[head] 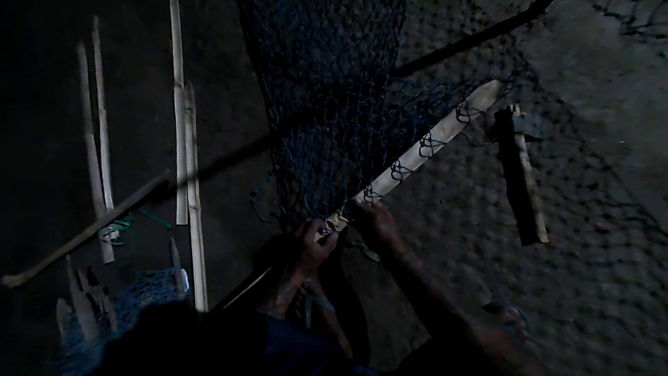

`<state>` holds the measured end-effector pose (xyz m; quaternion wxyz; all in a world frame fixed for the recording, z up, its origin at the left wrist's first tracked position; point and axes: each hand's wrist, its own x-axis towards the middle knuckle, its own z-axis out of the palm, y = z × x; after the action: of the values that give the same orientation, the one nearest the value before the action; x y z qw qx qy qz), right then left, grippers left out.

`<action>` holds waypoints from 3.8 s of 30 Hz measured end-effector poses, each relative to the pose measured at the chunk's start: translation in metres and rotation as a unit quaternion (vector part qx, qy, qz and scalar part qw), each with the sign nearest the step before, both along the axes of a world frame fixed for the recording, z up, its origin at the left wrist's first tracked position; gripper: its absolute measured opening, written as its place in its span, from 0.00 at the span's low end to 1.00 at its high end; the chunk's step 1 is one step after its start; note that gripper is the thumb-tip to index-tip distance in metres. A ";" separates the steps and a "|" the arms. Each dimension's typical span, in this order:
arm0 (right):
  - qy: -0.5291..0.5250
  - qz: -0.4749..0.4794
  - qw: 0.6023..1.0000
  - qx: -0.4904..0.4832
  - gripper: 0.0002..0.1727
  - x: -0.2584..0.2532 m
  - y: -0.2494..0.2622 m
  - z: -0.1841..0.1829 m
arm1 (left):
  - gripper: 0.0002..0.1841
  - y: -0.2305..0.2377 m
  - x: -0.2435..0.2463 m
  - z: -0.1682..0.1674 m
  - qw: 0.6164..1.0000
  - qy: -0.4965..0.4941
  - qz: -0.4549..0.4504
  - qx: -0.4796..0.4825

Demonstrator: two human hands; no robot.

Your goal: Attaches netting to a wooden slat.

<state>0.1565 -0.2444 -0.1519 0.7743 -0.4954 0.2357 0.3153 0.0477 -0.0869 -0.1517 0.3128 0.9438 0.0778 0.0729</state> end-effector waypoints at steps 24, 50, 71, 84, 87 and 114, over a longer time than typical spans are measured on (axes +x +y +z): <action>0.027 -0.011 0.993 -0.119 0.13 0.002 0.012 0.001 | 0.09 -0.006 0.003 -0.014 0.989 -0.038 -0.064 0.129; -0.104 -0.069 0.989 -0.073 0.13 0.023 -0.016 0.001 | 0.32 0.001 0.010 0.035 0.937 0.349 0.014 0.013; -0.090 -0.040 0.995 -0.022 0.11 -0.034 0.014 -0.001 | 0.29 -0.014 0.000 0.026 0.970 0.232 0.058 0.043; -0.011 -0.108 0.994 -0.015 0.07 -0.030 0.003 -0.008 | 0.33 -0.020 0.002 0.026 0.966 0.227 0.058 0.106; -0.005 -0.106 0.993 0.043 0.08 -0.031 -0.003 -0.018 | 0.33 -0.018 -0.002 0.015 0.974 0.184 0.059 0.120; 0.055 0.229 0.972 -0.019 0.06 0.005 -0.023 0.006 | 0.30 -0.002 0.012 0.033 0.925 0.360 0.054 -0.112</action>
<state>0.1619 -0.2670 -0.1456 0.6580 -0.5324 0.1642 0.5066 0.0596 -0.0892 -0.1191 0.3628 0.8597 0.2435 -0.2645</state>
